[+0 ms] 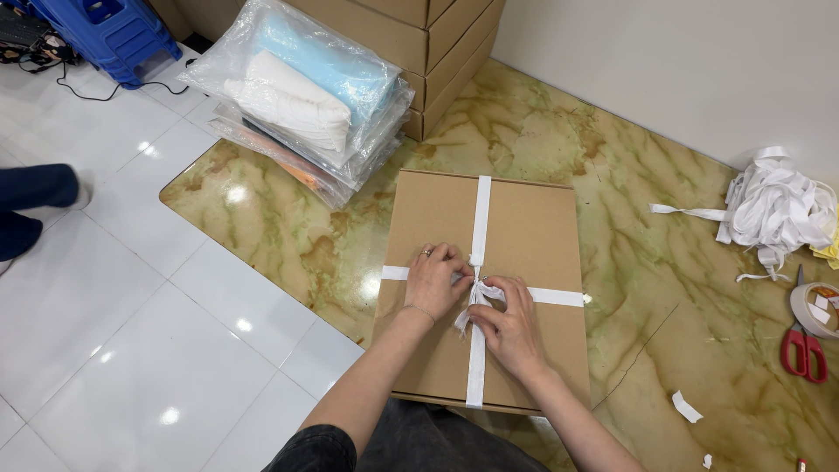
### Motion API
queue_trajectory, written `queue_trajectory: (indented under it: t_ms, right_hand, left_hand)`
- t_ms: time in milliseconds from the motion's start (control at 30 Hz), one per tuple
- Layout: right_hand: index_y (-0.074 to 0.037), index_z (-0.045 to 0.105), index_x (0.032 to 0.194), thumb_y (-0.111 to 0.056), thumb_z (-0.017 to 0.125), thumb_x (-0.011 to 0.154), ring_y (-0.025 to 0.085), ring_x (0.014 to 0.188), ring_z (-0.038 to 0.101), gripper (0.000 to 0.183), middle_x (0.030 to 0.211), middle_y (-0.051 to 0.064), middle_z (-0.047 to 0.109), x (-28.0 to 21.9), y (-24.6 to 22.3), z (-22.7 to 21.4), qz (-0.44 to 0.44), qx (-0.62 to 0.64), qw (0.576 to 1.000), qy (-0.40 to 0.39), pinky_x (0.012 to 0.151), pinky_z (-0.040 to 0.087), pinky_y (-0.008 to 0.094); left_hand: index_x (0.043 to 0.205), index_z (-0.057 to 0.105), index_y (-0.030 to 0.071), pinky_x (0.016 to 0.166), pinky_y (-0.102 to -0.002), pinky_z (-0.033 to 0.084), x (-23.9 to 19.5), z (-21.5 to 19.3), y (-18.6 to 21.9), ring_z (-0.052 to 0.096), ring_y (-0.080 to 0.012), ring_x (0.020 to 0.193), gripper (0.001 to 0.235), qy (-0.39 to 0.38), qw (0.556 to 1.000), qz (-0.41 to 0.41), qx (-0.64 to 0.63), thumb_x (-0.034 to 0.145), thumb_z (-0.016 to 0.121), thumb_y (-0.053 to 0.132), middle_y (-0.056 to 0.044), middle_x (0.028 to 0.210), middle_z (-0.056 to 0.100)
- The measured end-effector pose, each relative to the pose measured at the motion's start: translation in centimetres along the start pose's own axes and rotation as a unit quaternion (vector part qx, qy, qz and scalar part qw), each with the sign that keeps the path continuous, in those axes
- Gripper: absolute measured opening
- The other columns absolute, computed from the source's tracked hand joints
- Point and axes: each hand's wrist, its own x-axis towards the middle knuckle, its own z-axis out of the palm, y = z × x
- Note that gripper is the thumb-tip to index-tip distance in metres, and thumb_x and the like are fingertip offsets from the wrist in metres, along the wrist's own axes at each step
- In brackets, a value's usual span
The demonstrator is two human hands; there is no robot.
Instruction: The person ties a white ribbon around a cardboard box, forming a bow on top. They then pick up a yellow sticky note and a pencil, write on the note, and attach it to the ribbon on the box.
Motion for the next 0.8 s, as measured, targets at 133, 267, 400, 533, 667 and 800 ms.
queue_trajectory:
  t_ms: [133, 267, 400, 533, 667, 800]
  right_hand:
    - [-0.029, 0.080, 0.086, -0.034, 0.079, 0.088, 0.031, 0.140, 0.048, 0.005, 0.136, 0.005, 0.055, 0.1, -0.9, -0.5, 0.021, -0.003, 1.000, -0.017, 0.121, 0.031, 0.063]
    - [-0.031, 0.085, 0.099, -0.039, 0.084, 0.080, 0.042, 0.150, 0.033, 0.021, 0.156, 0.014, 0.042, 0.7, -4.4, -4.6, 0.041, 0.000, 0.997, -0.064, 0.120, 0.019, 0.075]
    - [-0.037, 0.084, 0.118, -0.043, 0.083, 0.080, 0.045, 0.160, 0.011, 0.038, 0.173, 0.017, 0.019, -3.0, -3.0, -6.4, -0.009, 0.088, 0.994, -0.069, 0.121, 0.005, 0.073]
    - [-0.028, 0.081, 0.113, -0.031, 0.076, 0.086, 0.033, 0.148, 0.039, 0.027, 0.159, 0.012, 0.040, -5.7, -1.6, -6.9, 0.057, 0.147, 0.986, 0.050, 0.122, 0.024, 0.060]
    - [-0.011, 0.078, 0.092, -0.026, 0.076, 0.093, 0.015, 0.083, 0.067, 0.015, 0.092, 0.002, 0.071, -3.8, -0.5, -6.5, 0.258, 0.145, 0.949, 0.108, 0.081, 0.055, 0.029]
    - [-0.018, 0.080, 0.089, -0.032, 0.091, 0.077, 0.020, 0.084, 0.076, 0.021, 0.087, -0.001, 0.073, -2.2, -0.2, -3.9, 0.256, 0.148, 0.955, 0.036, 0.078, 0.062, 0.032]
  left_hand:
    - [0.087, 0.078, 0.032, 0.097, -0.041, 0.050, -0.1, 0.2, -0.2, 0.057, -0.0227, 0.114, 0.008, 0.004, 1.000, -0.009, 0.004, 0.083, 0.083, 0.038, 0.006, 0.102, 0.057]
    - [0.097, 0.077, 0.034, 0.097, -0.041, 0.051, -0.5, -0.7, 0.3, 0.059, -0.0237, 0.115, 0.012, 0.009, 1.000, -0.004, -0.004, 0.086, 0.080, 0.039, 0.005, 0.105, 0.059]
    - [0.131, 0.065, 0.027, 0.082, -0.055, 0.052, -2.5, -3.6, -0.7, 0.064, -0.0399, 0.100, 0.047, 0.050, 0.998, -0.033, 0.005, 0.087, 0.081, 0.027, -0.010, 0.121, 0.061]
    - [0.117, 0.066, 0.017, 0.095, -0.050, 0.045, -5.6, -5.6, -0.8, 0.056, -0.0366, 0.112, 0.025, 0.142, 0.981, -0.130, -0.007, 0.096, 0.068, 0.030, -0.008, 0.118, 0.062]
    - [0.079, 0.076, 0.021, 0.087, -0.051, 0.045, -7.3, -8.1, 5.6, 0.067, -0.0315, 0.088, 0.040, 0.044, 0.992, -0.121, -0.001, 0.092, 0.060, 0.055, 0.000, 0.089, 0.074]
    - [0.082, 0.070, 0.022, 0.089, -0.044, 0.047, -7.5, -3.3, 5.3, 0.066, -0.0313, 0.103, 0.043, -0.018, 0.993, -0.113, 0.011, 0.084, 0.070, 0.065, -0.002, 0.097, 0.068]
